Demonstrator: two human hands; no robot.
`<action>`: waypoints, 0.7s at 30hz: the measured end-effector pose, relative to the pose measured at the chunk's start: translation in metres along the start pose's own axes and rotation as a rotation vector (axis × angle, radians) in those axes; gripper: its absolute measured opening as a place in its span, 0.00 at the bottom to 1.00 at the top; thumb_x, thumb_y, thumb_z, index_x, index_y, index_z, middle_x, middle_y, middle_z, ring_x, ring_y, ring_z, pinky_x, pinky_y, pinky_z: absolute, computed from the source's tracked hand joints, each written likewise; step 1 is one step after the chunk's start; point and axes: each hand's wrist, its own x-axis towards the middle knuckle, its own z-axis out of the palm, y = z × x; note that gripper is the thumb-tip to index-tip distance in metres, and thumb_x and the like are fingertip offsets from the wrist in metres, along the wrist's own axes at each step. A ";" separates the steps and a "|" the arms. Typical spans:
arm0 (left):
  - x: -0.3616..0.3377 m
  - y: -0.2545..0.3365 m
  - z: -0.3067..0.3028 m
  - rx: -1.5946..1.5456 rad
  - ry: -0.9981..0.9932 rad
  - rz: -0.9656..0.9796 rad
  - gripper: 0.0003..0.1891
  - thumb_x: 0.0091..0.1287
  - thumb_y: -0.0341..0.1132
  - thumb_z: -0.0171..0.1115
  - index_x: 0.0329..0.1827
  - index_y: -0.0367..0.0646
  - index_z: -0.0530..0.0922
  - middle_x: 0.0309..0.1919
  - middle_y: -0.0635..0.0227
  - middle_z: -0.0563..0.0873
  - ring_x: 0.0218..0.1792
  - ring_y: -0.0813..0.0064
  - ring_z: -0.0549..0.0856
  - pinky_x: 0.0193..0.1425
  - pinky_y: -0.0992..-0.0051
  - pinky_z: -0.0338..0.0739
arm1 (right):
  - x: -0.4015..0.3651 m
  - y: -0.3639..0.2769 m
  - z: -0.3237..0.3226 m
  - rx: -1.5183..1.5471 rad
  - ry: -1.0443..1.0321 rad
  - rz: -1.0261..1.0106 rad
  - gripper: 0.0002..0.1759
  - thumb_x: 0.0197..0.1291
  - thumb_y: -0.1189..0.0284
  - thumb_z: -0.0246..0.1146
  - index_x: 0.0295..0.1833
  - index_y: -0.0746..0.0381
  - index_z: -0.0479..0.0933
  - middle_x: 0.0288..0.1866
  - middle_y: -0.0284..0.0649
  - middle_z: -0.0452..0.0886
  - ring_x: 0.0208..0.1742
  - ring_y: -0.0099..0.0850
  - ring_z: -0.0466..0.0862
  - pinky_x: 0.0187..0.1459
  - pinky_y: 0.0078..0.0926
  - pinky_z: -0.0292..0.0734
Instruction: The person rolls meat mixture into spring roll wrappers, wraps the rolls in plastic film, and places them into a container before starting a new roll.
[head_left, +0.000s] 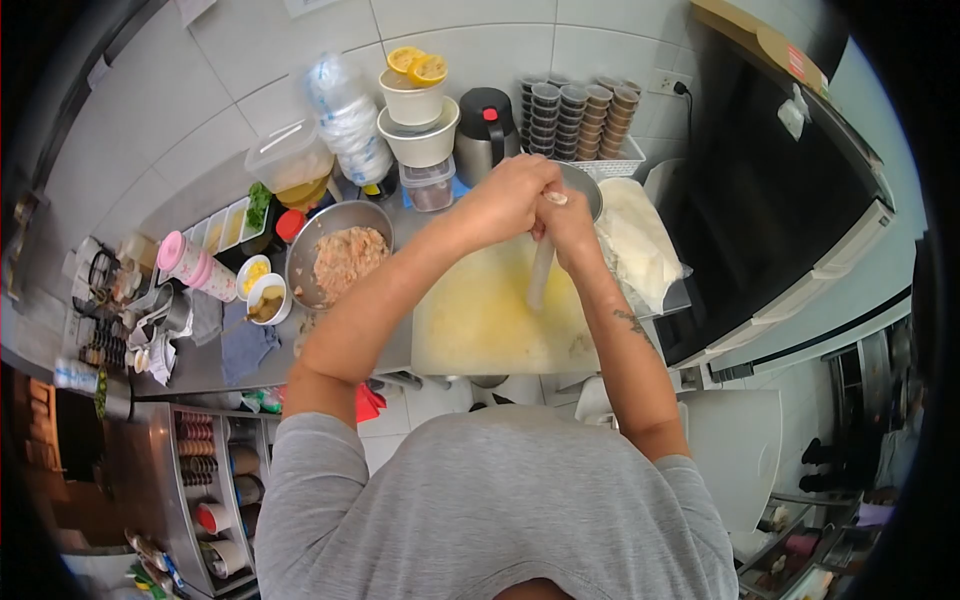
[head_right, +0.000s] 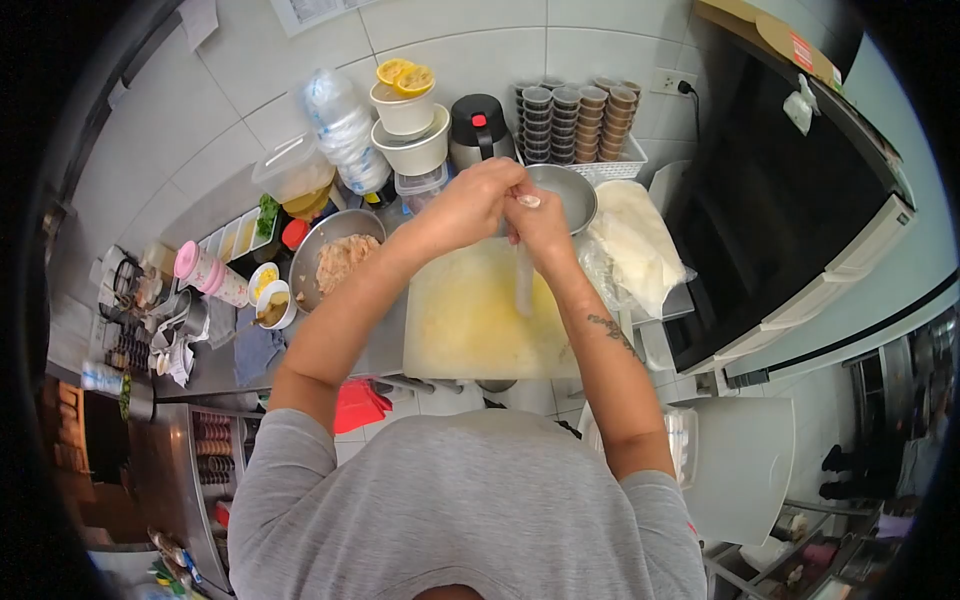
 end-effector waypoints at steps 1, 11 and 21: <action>-0.002 -0.001 0.003 0.027 0.021 0.025 0.12 0.54 0.20 0.61 0.43 0.36 0.81 0.40 0.58 0.79 0.48 0.55 0.78 0.53 0.62 0.73 | -0.001 -0.003 0.001 -0.012 -0.003 -0.016 0.06 0.58 0.76 0.59 0.29 0.64 0.76 0.21 0.33 0.75 0.19 0.22 0.73 0.20 0.21 0.66; -0.013 -0.001 0.016 0.090 0.175 0.095 0.17 0.55 0.22 0.63 0.49 0.42 0.80 0.40 0.61 0.77 0.46 0.57 0.78 0.51 0.60 0.71 | 0.000 -0.002 0.000 0.061 0.008 0.021 0.06 0.60 0.74 0.61 0.31 0.64 0.77 0.22 0.32 0.75 0.18 0.21 0.71 0.21 0.20 0.65; -0.059 -0.013 0.074 -0.858 -0.055 -0.350 0.18 0.66 0.41 0.67 0.48 0.37 0.74 0.42 0.64 0.82 0.42 0.75 0.81 0.46 0.70 0.76 | -0.003 -0.022 -0.029 0.480 -0.144 -0.023 0.12 0.67 0.65 0.63 0.32 0.59 0.74 0.17 0.27 0.63 0.17 0.20 0.64 0.23 0.21 0.62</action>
